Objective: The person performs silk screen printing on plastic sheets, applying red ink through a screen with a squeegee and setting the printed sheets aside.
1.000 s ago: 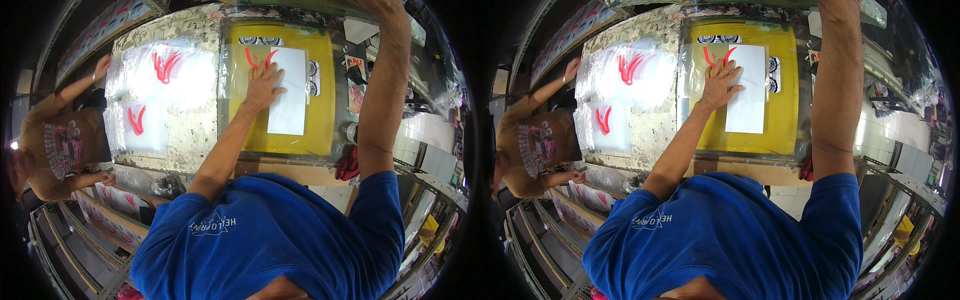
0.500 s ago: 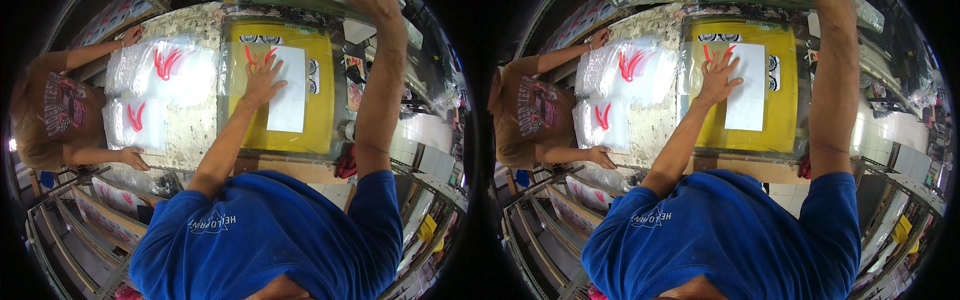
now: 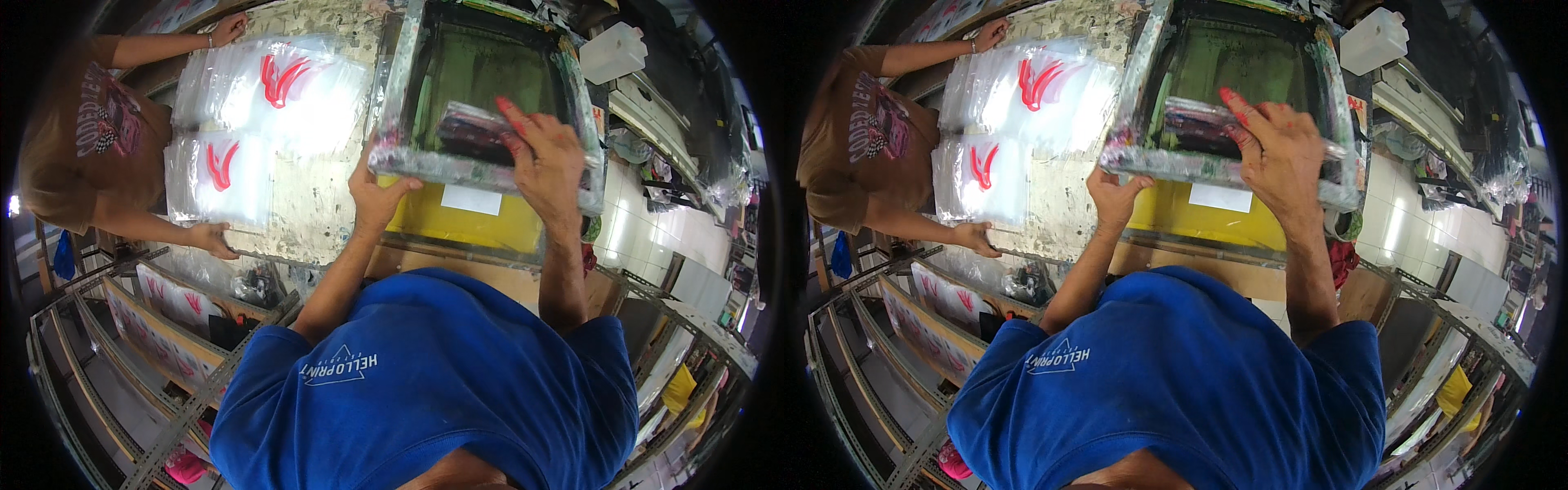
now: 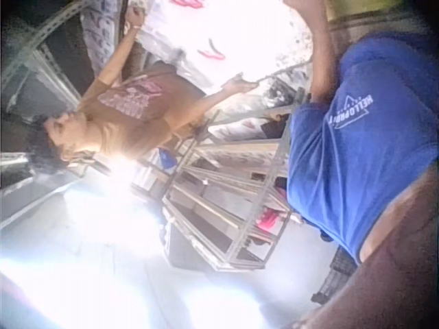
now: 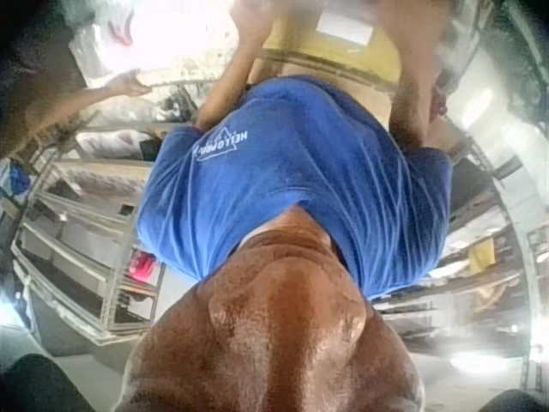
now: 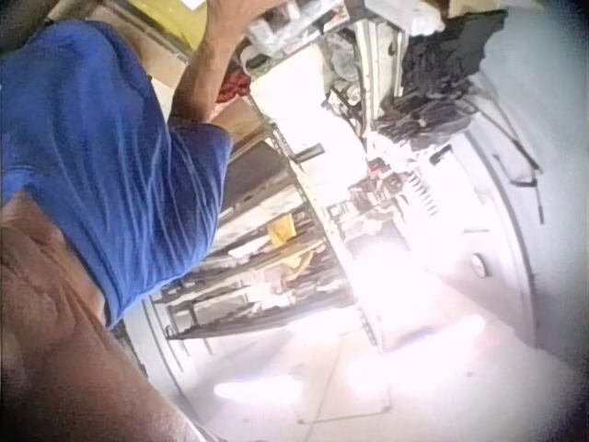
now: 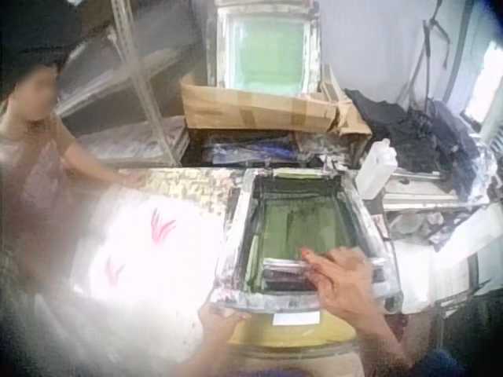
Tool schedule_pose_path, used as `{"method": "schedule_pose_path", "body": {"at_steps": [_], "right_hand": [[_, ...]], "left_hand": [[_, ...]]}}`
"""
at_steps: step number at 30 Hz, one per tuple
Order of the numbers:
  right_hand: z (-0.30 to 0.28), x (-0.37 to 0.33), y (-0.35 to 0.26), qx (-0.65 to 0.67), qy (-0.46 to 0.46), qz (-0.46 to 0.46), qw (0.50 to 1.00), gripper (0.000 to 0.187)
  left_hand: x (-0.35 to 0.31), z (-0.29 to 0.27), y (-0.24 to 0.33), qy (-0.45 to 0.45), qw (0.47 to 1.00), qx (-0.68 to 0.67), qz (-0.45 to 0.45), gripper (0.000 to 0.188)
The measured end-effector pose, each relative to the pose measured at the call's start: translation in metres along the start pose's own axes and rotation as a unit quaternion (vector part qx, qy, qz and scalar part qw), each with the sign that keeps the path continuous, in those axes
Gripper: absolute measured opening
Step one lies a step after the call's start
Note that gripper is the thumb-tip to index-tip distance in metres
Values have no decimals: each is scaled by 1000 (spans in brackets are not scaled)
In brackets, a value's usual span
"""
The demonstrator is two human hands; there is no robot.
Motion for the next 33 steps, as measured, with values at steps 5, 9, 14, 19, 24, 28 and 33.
{"method": "schedule_pose_path", "body": {"at_steps": [5, 9, 14, 19, 24, 28, 33], "right_hand": [[91, -46, 35, 8, -140, 33, 990, 67], [132, -62, 42, -74, -202, 64, 974, 77], [154, -19, 78, -56, -107, 53, 991, 82], [173, 57, 134, -99, -42, 24, 994, 78], [187, 133, 179, -98, -12, -43, 994, 68], [189, 180, 215, -92, -29, -26, 995, 53], [153, 176, 208, 35, -68, 92, 993, 53]], "left_hand": [[-17, -14, -32, -2, 946, 277, 170, 92], [-21, -14, -33, -2, 887, 410, 211, 86], [-25, -17, -37, -7, 885, 427, 185, 81], [-25, -17, -36, -10, 887, 426, 176, 78], [-33, -21, -32, 5, 891, 413, 190, 83], [-29, -18, -41, -4, 896, 405, 180, 86], [-36, -20, -33, 40, 914, 352, 198, 87]]}}
Point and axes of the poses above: each hand's wrist, its own x-axis towards the middle knuckle, its own z-axis out of the palm, y = z × x, the point moved 9 cm from there along x, towards the middle knuckle, and after that the axes turned 3 degrees about z, right-handed, at the moved point
